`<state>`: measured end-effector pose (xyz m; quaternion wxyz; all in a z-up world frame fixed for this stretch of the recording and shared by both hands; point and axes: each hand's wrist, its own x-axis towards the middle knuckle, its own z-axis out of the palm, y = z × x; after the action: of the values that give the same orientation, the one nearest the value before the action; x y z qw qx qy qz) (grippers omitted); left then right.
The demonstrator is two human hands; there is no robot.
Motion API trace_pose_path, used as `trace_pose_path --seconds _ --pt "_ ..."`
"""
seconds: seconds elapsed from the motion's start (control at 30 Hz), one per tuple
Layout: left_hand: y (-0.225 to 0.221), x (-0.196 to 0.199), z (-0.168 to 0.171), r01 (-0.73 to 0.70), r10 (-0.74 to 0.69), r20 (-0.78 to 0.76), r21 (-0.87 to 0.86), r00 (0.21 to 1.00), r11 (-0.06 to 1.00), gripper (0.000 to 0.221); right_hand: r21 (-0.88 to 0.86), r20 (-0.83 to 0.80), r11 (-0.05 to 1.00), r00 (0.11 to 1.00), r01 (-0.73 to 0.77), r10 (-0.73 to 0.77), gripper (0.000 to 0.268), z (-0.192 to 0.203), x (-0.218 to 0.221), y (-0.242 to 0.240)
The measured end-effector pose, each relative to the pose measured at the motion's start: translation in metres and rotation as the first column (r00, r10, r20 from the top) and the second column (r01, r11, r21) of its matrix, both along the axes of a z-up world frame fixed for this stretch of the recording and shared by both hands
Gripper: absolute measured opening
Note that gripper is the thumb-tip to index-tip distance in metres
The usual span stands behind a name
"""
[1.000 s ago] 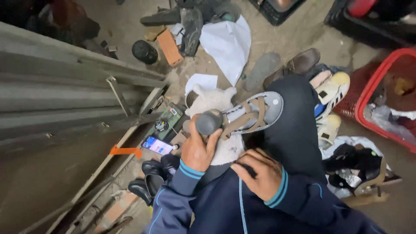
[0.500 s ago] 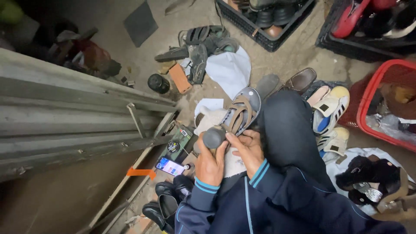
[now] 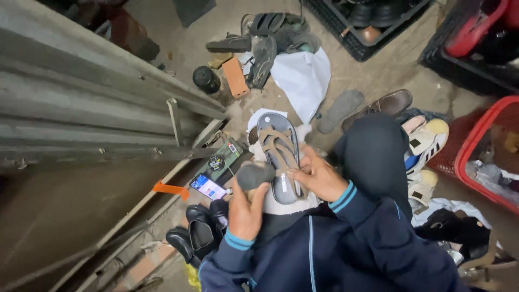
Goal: The person is repairing a shoe by brushing the sole and then hammering it into place to secure it.
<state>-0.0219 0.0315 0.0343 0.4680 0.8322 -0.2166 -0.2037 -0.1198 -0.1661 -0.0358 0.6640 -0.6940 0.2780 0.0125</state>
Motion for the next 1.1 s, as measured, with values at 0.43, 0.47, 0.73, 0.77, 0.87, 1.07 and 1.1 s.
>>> trace_pose_path --seconds 0.43,0.47,0.73,0.77,0.87,1.07,1.1 --pt "-0.003 0.010 -0.005 -0.065 0.137 0.285 -0.247 0.949 0.967 0.053 -0.020 -0.073 0.998 0.995 0.066 -0.067 0.082 -0.005 -0.012 -0.002" --pt "-0.009 0.005 -0.011 0.009 0.009 0.265 -0.064 0.964 0.998 0.050 -0.029 -0.073 0.998 0.995 0.064 -0.066 0.083 -0.002 -0.011 -0.002" --pt "-0.019 0.007 -0.013 0.126 -0.147 0.141 0.151 0.979 0.981 0.049 -0.168 -0.316 0.985 0.948 -0.034 -0.022 0.100 0.076 0.008 0.005" --pt "-0.020 0.008 -0.008 0.099 -0.112 0.088 0.147 0.990 0.984 0.050 -0.198 -0.283 0.980 0.957 0.007 -0.064 0.095 0.075 0.012 0.007" --pt "-0.023 0.009 0.010 0.023 -0.029 0.067 0.103 0.997 0.994 0.059 -0.217 -0.206 0.974 0.973 0.057 -0.103 0.087 0.074 0.017 0.009" --pt "-0.026 -0.004 0.003 -0.029 0.018 0.208 0.051 0.978 0.998 0.068 -0.262 -0.115 0.964 0.991 0.043 -0.076 0.081 0.063 0.009 0.008" --pt "-0.027 -0.002 -0.002 0.004 -0.026 0.220 0.098 0.975 0.995 0.069 -0.299 -0.128 0.954 0.991 0.001 -0.041 0.080 0.061 0.009 0.007"
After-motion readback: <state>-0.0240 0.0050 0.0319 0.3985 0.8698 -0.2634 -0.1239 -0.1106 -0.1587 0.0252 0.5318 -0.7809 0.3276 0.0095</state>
